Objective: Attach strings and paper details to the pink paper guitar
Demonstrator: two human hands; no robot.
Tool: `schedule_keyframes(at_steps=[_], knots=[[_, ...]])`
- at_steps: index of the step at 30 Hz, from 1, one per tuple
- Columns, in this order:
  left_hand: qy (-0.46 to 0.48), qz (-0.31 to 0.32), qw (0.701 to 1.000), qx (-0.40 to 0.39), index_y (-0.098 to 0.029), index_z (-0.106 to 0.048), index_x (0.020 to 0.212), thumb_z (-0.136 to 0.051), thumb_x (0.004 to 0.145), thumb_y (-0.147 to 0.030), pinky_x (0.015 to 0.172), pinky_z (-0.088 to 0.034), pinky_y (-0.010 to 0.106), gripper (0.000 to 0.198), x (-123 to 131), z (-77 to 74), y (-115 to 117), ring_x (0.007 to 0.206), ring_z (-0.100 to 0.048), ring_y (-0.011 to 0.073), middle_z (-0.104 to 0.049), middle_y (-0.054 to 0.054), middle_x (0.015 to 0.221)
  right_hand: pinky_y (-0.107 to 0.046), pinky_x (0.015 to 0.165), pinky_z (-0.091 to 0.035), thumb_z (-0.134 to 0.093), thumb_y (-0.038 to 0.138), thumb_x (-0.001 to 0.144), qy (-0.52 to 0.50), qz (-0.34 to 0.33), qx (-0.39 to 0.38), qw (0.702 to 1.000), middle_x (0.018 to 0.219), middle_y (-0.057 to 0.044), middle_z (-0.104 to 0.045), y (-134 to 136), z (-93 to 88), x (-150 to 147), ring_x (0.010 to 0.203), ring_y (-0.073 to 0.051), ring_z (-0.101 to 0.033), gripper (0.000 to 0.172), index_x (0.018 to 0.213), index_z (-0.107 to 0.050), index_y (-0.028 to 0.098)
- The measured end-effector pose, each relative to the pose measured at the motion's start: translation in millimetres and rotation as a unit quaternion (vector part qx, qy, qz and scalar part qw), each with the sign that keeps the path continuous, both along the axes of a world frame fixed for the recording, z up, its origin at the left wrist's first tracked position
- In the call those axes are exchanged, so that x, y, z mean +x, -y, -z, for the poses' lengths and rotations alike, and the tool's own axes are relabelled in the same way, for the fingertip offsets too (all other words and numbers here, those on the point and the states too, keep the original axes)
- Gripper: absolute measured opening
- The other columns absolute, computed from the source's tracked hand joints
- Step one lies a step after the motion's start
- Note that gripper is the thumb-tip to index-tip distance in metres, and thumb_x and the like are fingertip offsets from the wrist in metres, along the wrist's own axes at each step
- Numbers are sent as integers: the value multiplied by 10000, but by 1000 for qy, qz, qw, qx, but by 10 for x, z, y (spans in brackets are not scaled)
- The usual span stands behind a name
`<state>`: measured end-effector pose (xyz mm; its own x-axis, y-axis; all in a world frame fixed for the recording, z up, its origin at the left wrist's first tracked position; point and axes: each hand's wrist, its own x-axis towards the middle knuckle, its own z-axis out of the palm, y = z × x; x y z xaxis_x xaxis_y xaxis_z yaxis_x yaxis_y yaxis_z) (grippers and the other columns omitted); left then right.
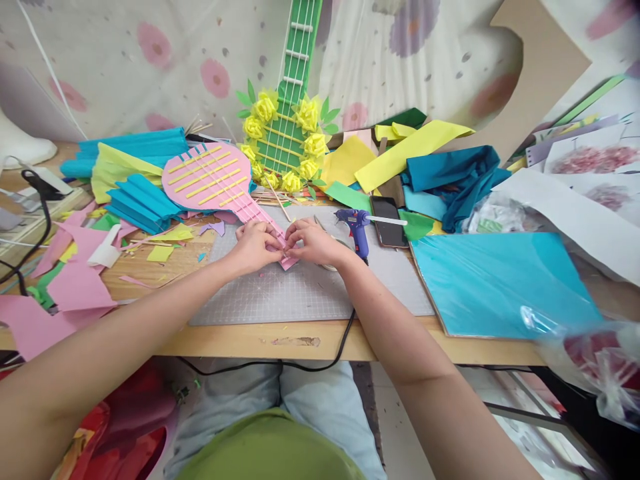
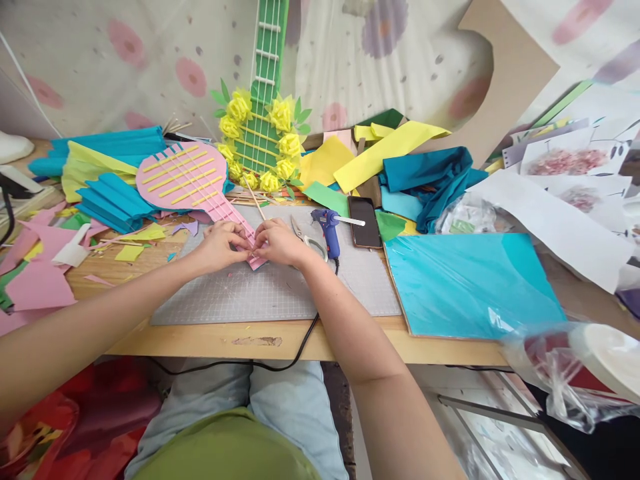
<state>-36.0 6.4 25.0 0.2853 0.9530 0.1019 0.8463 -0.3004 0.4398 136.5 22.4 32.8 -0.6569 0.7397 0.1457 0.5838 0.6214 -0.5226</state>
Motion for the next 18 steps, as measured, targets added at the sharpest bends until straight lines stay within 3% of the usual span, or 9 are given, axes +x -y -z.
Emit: schedule_keyframes(at_steps=[8, 12, 18], knots=[[-17, 22, 998, -51, -263, -721, 729, -640, 679, -387, 901, -266, 419, 156, -38, -85, -68, 1082, -436, 256, -610, 13, 998, -355, 912, -325, -628, 315, 749, 18, 8, 26, 999, 956, -54, -595, 24, -7, 1, 992, -198, -453, 160, 711, -685, 170], [-21, 35, 999, -4, -271, -717, 755, -639, 697, -356, 878, -256, 430, 129, -101, -86, -62, 1057, -457, 257, -618, 23, 957, -352, 921, -309, -589, 198, 754, 20, 4, 19, 1000, 980, -43, -590, 32, -39, 13, 983, -185, -465, 96, 763, -681, 176], [12, 63, 993, 99, -235, -695, 776, -595, 747, -320, 860, -263, 389, 135, -153, 5, 22, 945, -523, 205, -635, 23, 879, -339, 912, -322, -551, 160, 765, -19, 17, -2, 1000, 917, -36, -580, 17, -1, 14, 948, -167, -494, 119, 764, -668, 178]])
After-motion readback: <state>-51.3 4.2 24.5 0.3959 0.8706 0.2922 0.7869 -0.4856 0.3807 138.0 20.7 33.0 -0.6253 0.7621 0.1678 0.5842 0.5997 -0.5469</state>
